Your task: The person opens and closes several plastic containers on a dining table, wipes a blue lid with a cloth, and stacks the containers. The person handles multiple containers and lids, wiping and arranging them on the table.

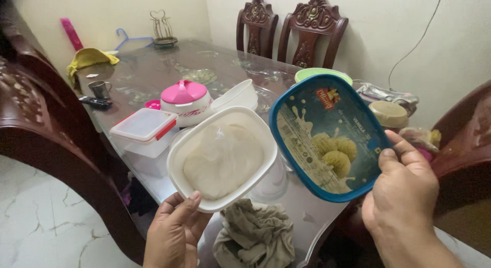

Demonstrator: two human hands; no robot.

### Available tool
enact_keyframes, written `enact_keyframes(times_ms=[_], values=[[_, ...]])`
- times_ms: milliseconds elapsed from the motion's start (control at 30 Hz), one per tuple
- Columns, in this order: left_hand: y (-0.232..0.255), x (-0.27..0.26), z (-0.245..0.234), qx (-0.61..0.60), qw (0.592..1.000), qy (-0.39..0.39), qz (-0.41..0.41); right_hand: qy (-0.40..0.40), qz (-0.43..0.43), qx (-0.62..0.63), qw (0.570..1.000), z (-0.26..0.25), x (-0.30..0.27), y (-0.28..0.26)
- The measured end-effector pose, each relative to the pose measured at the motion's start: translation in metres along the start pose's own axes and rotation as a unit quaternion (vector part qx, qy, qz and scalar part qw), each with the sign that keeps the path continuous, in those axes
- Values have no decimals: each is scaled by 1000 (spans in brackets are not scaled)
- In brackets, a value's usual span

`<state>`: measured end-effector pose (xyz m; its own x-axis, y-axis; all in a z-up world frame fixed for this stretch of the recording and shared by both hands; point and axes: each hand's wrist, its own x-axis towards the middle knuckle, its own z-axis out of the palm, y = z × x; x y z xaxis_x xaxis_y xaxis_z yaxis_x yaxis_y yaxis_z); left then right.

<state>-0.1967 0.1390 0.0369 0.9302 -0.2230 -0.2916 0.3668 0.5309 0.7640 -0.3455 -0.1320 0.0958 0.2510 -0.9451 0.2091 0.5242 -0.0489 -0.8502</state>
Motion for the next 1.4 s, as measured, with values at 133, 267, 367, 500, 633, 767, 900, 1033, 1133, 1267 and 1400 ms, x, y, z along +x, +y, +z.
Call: enact_keyframes(times_ms=[133, 267, 367, 500, 633, 767, 900, 1033, 1133, 1267, 1400], values=[[8, -10, 2, -14, 1000, -8, 16, -23, -52, 3, 998, 8, -7, -14], [12, -16, 2, -24, 999, -2, 27, -20, -47, 8, 999, 12, -11, -19], [14, -20, 3, -33, 999, 3, 33, -19, -51, 5, 998, 9, -10, -17], [19, -25, 3, -18, 999, 19, 29, -7, -25, -14, 1000, 2, -2, -6], [24, -29, 7, -16, 999, 20, 37, 14, 38, 2, 999, -5, 4, 5], [29, -33, 8, 21, 998, 58, 21, 29, 79, 22, 996, -3, 3, 5], [32, -32, 9, -1, 998, 55, 25, 3, 38, 7, 999, 7, -2, -10], [28, -26, 3, -26, 998, 60, 7, -40, -58, -20, 997, 26, -12, -31], [20, -21, -3, -39, 997, 71, -12, -55, -98, -48, 992, 44, -23, -45], [12, -14, -10, -41, 995, 80, -32, -98, -154, -64, 981, 56, -36, -54], [13, -9, -11, -42, 996, 74, -17, -88, -129, -50, 987, 49, -24, -40]])
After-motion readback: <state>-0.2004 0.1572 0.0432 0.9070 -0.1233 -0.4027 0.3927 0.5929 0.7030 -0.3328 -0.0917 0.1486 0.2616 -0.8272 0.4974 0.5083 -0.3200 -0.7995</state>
